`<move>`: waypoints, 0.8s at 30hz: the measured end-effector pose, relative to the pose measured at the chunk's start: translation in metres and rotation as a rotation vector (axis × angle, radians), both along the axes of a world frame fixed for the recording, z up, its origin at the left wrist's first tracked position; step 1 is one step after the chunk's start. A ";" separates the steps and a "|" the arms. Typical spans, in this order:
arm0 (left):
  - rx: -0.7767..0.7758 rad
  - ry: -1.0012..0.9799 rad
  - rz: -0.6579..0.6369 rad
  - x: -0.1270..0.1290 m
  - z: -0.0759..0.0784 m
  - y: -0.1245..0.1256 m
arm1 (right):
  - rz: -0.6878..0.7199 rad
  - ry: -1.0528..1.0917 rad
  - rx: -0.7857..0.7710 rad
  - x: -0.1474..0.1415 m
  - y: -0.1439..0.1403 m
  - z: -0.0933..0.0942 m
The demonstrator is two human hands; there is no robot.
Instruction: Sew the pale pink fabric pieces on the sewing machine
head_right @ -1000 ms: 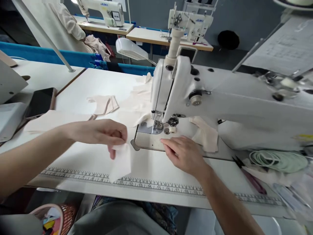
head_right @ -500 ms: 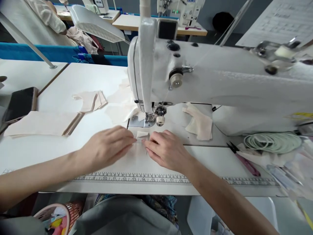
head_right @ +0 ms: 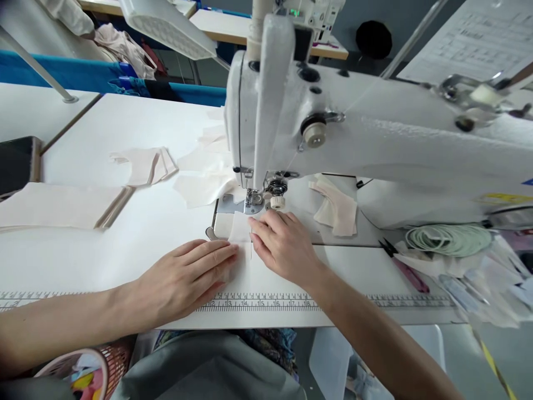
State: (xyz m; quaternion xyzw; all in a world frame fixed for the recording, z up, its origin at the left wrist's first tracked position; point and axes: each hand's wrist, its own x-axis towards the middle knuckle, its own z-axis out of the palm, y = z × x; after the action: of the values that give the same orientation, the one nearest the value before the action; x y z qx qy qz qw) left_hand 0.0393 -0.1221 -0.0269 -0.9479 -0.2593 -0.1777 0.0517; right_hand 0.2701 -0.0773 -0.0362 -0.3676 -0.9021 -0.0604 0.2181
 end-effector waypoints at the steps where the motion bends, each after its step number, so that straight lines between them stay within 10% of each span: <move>1: 0.004 -0.002 -0.001 0.000 0.000 -0.003 | 0.031 0.015 -0.019 0.000 -0.001 0.001; 24: -0.146 -0.059 0.254 -0.068 -0.003 -0.070 | 0.323 -0.011 -0.076 -0.017 -0.013 0.007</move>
State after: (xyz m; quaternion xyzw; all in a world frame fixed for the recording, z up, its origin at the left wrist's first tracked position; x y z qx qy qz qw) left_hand -0.0285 -0.1916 -0.0303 -0.9032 -0.3906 -0.1782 -0.0029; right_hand 0.2534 -0.0901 -0.0295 -0.2256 -0.9522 0.0076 0.2058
